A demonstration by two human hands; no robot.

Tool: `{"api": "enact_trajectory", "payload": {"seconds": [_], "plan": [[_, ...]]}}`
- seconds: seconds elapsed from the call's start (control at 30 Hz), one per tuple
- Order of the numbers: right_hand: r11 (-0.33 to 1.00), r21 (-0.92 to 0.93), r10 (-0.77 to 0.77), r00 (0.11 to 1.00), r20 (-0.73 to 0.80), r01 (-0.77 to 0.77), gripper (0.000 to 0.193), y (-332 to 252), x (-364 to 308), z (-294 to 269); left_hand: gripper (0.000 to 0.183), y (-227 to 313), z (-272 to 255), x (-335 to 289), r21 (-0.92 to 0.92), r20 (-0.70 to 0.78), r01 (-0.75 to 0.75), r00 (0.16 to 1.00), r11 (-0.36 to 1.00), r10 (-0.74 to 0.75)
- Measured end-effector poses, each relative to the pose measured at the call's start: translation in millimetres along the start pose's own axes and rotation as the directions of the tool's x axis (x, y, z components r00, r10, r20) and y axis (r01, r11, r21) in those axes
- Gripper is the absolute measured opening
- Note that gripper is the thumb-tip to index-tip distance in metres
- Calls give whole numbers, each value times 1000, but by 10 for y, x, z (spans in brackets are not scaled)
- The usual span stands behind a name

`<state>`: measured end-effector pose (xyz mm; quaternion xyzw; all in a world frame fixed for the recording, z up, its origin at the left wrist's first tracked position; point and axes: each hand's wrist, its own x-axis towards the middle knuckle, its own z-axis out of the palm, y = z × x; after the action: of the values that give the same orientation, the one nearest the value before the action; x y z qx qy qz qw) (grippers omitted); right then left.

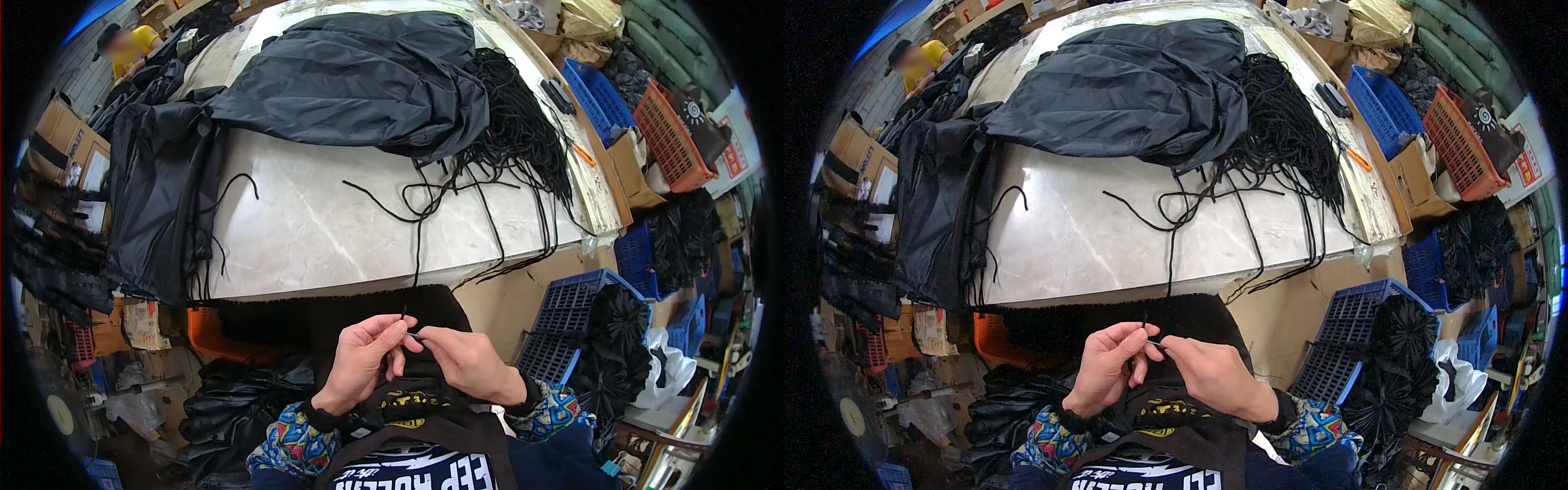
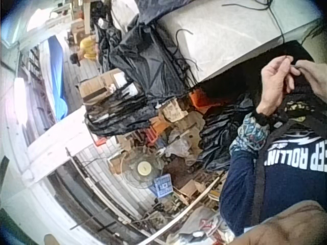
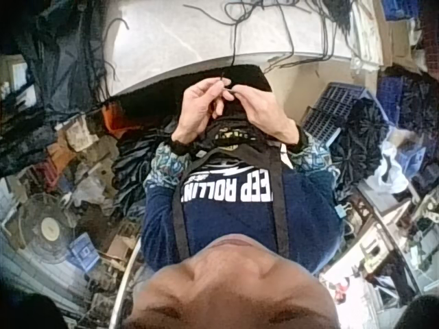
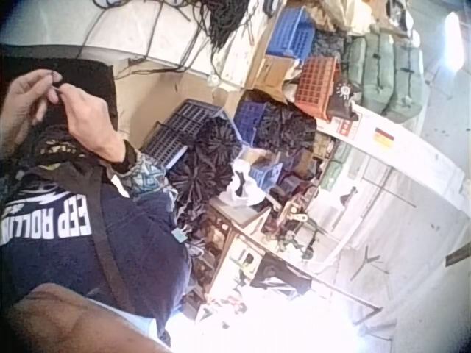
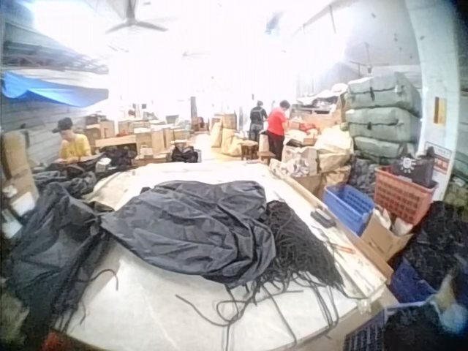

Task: Thread a drawstring through the top hem of a black fabric bag using a metal hook tool.

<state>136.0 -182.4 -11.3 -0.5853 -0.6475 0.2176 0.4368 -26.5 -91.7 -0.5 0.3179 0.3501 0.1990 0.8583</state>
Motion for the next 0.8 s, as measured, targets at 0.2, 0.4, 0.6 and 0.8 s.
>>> {"api": "enact_trajectory", "payload": {"seconds": [0.2,0.4,0.6,0.8], "plan": [[942,-194,-197,921,335,273,27,-141,-70,-162,17,227,-124,262,713,-51,-447,735,540,676],[861,66,-494,799,344,504,15,-546,117,-223,18,698,-598,1117,937,69,-341,378,70,923],[787,539,-567,696,439,301,17,-475,546,-207,17,701,14,1752,782,596,-569,562,-255,573],[753,638,-112,922,370,-164,9,-314,415,-754,15,1831,-850,2040,709,535,140,532,-691,657]]}}
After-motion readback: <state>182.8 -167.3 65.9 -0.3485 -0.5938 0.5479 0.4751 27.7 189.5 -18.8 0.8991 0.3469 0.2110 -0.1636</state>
